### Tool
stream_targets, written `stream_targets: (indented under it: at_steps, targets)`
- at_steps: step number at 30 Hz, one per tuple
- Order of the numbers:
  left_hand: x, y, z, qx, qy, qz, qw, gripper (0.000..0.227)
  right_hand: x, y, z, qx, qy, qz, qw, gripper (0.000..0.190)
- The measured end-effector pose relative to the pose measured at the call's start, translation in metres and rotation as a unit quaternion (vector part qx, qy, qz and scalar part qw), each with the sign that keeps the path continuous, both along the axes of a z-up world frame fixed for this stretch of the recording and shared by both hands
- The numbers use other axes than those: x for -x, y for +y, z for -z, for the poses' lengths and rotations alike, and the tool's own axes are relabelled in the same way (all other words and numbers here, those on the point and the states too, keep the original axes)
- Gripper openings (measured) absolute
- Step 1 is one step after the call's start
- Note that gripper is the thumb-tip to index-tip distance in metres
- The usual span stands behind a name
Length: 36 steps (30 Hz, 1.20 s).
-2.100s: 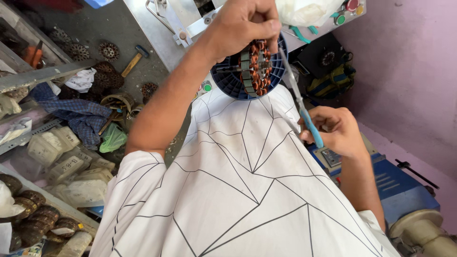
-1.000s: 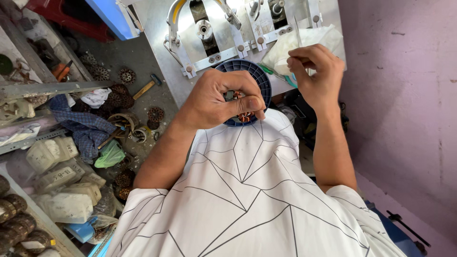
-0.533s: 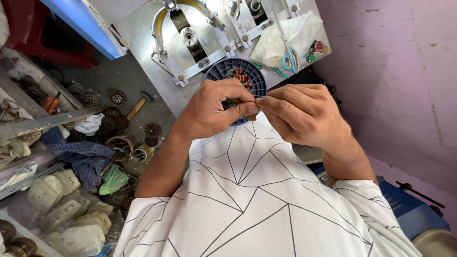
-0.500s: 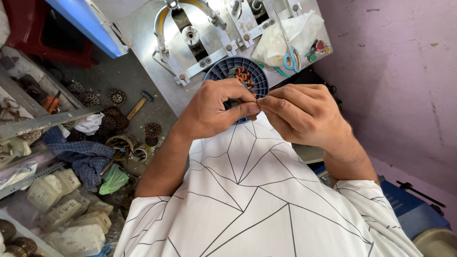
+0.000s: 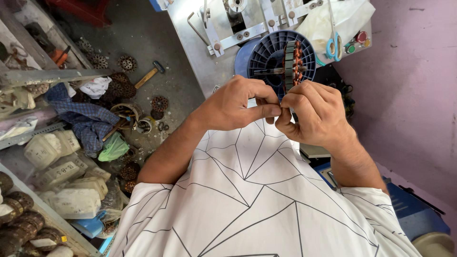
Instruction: The person assembles a motor stator by inserting copper windings into a blue plastic housing using a screwdriver and scissors. They adjust the windings, cut excess wire, and secure the components within the housing.
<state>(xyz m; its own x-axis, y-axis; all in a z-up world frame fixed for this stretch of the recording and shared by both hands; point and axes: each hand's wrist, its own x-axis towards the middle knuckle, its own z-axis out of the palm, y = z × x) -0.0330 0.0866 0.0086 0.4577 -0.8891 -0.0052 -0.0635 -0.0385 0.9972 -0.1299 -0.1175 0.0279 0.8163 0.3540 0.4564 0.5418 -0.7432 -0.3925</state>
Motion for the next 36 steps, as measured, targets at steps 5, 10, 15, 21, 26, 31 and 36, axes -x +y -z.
stream_targets:
  at_steps: [5,10,15,21,26,31,36]
  targets:
    - [0.003,-0.002,0.000,0.017,0.002,-0.024,1.000,0.023,-0.003,-0.002,0.002,0.002,-0.003,-0.008,1.000,0.023]
    - [0.004,-0.008,-0.002,-0.011,0.049,-0.050,0.997,0.020,-0.013,-0.013,-0.012,-0.053,-0.037,-0.044,0.997,0.031]
    - [0.002,-0.016,-0.010,-0.047,0.061,-0.074,0.994,0.020,-0.029,-0.033,-0.013,-0.047,0.013,-0.114,0.992,0.036]
    - [0.003,-0.038,-0.024,-0.074,-0.023,-0.120,0.990,0.018,-0.042,-0.062,-0.006,-0.079,-0.010,-0.144,0.986,0.028]
    - [0.024,-0.054,-0.023,-0.090,-0.168,-0.211,0.959,0.012,-0.047,-0.079,0.009,-0.096,-0.049,-0.157,0.982,0.024]
    - [0.046,-0.067,-0.023,-0.074,-0.219,-0.308,0.923,0.010,-0.051,-0.083,0.019,-0.121,-0.056,-0.150,0.980,0.024]
    - [0.066,-0.075,-0.014,-0.038,-0.289,-0.391,0.873,0.012,-0.047,-0.079,0.027,-0.144,-0.057,-0.131,0.979,0.023]
